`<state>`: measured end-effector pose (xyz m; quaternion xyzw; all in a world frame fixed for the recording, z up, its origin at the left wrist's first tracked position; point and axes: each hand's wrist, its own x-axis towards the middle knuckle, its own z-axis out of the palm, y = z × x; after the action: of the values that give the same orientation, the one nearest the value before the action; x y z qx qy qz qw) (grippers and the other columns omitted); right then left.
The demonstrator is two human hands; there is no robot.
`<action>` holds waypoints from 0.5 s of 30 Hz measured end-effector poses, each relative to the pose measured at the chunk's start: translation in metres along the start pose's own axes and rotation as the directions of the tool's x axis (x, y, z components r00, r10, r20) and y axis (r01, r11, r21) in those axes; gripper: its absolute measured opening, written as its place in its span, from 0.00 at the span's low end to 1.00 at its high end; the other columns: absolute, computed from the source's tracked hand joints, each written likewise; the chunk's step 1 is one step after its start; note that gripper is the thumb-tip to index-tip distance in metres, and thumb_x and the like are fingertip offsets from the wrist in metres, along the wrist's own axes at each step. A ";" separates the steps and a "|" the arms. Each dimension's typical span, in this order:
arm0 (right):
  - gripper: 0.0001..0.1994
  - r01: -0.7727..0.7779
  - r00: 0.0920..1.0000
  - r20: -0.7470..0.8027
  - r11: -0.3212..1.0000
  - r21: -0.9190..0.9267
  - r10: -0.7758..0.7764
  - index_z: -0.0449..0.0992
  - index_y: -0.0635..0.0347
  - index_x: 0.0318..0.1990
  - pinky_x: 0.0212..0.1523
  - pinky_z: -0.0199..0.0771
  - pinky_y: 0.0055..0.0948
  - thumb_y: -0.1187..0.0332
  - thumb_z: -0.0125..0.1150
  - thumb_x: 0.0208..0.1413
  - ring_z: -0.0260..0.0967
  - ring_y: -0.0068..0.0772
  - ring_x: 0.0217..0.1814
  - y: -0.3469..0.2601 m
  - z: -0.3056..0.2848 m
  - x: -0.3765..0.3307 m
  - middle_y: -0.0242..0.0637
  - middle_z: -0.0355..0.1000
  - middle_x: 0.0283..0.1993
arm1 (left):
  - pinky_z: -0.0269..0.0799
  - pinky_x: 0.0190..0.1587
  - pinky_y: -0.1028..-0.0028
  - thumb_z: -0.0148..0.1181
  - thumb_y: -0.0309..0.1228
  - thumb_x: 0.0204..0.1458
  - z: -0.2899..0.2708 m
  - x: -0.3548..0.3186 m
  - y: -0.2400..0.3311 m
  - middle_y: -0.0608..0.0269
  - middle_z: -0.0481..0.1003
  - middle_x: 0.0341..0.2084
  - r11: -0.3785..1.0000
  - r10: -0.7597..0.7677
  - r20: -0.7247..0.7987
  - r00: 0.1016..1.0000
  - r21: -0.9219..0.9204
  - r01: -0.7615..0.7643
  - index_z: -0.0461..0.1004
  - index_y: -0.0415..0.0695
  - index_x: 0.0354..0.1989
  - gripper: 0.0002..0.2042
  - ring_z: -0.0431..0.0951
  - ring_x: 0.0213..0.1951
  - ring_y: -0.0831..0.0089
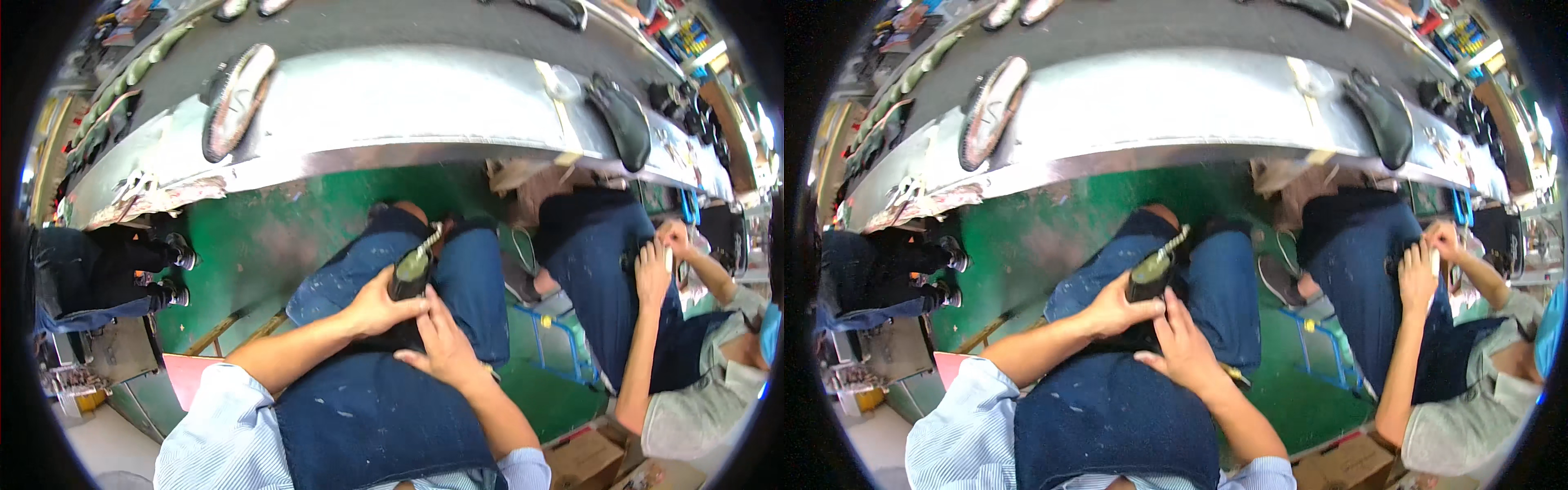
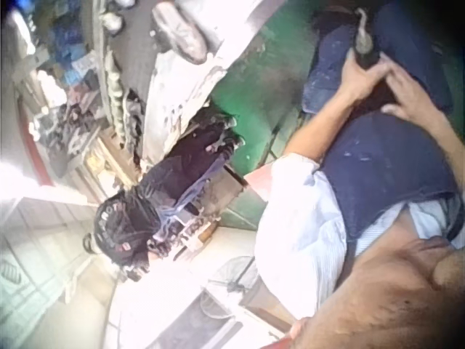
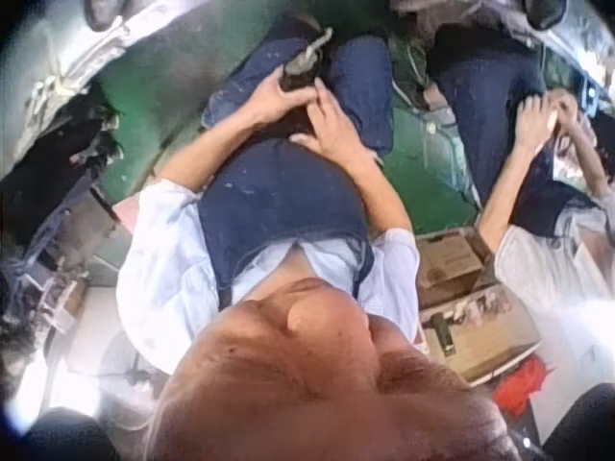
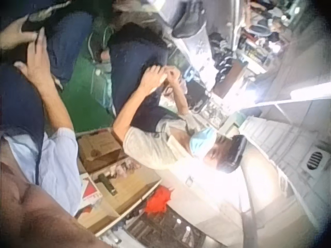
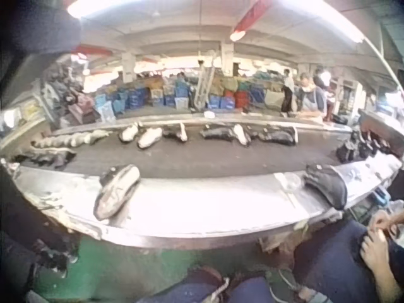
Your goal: Performed lasting on several shoes by pulling the upper over the last and hammering it flat at a production line station.
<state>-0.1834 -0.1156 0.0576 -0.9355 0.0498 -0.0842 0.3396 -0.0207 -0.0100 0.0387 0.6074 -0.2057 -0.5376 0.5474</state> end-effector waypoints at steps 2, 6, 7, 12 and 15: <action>0.41 -0.002 0.995 0.097 0.994 0.111 -0.009 0.59 0.68 0.64 0.64 0.64 0.44 0.56 0.72 0.47 0.59 0.60 0.67 0.006 -0.007 -0.004 0.59 0.54 0.68 | 0.61 0.63 0.69 0.67 0.33 0.51 -0.018 -0.009 0.001 0.60 0.70 0.56 0.997 0.038 0.030 0.999 -0.064 -0.036 0.62 0.36 0.63 0.32 0.68 0.57 0.72; 0.28 -0.261 0.956 -0.135 0.965 0.023 0.262 0.73 0.62 0.50 0.52 0.73 0.39 0.61 0.75 0.41 0.70 0.51 0.52 0.019 -0.017 -0.056 0.46 0.71 0.51 | 0.60 0.65 0.66 0.69 0.35 0.46 -0.057 -0.050 0.066 0.55 0.68 0.60 0.944 0.104 0.004 0.995 -0.314 -0.098 0.60 0.36 0.66 0.38 0.68 0.60 0.67; 0.25 -0.285 0.941 -0.198 0.958 -0.035 0.272 0.74 0.61 0.44 0.48 0.74 0.40 0.61 0.76 0.39 0.71 0.49 0.47 0.025 -0.015 -0.071 0.44 0.71 0.46 | 0.61 0.65 0.64 0.70 0.38 0.43 -0.063 -0.057 0.086 0.53 0.69 0.59 0.922 0.179 -0.054 0.982 -0.339 -0.187 0.60 0.37 0.65 0.40 0.69 0.60 0.64; 0.18 -0.399 0.917 -0.013 0.914 -0.072 0.399 0.73 0.60 0.38 0.45 0.73 0.41 0.61 0.72 0.43 0.71 0.49 0.44 0.028 -0.014 -0.104 0.46 0.71 0.41 | 0.68 0.60 0.61 0.65 0.35 0.51 -0.094 -0.014 0.172 0.50 0.70 0.56 0.664 0.583 -0.442 0.682 -0.225 -0.713 0.61 0.34 0.63 0.33 0.71 0.57 0.61; 0.15 -0.395 0.919 -0.037 0.915 -0.085 0.393 0.73 0.61 0.39 0.46 0.71 0.42 0.65 0.70 0.47 0.69 0.50 0.43 0.020 -0.014 -0.102 0.45 0.71 0.40 | 0.75 0.52 0.64 0.63 0.29 0.54 -0.126 0.110 0.237 0.54 0.76 0.47 0.642 0.637 -0.502 0.585 -0.076 -0.763 0.67 0.34 0.57 0.23 0.78 0.46 0.65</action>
<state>-0.2868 -0.1244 0.0427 -0.9199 0.2441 -0.0206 0.3063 0.2076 -0.1209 0.1795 0.4921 -0.2248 -0.1496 0.8276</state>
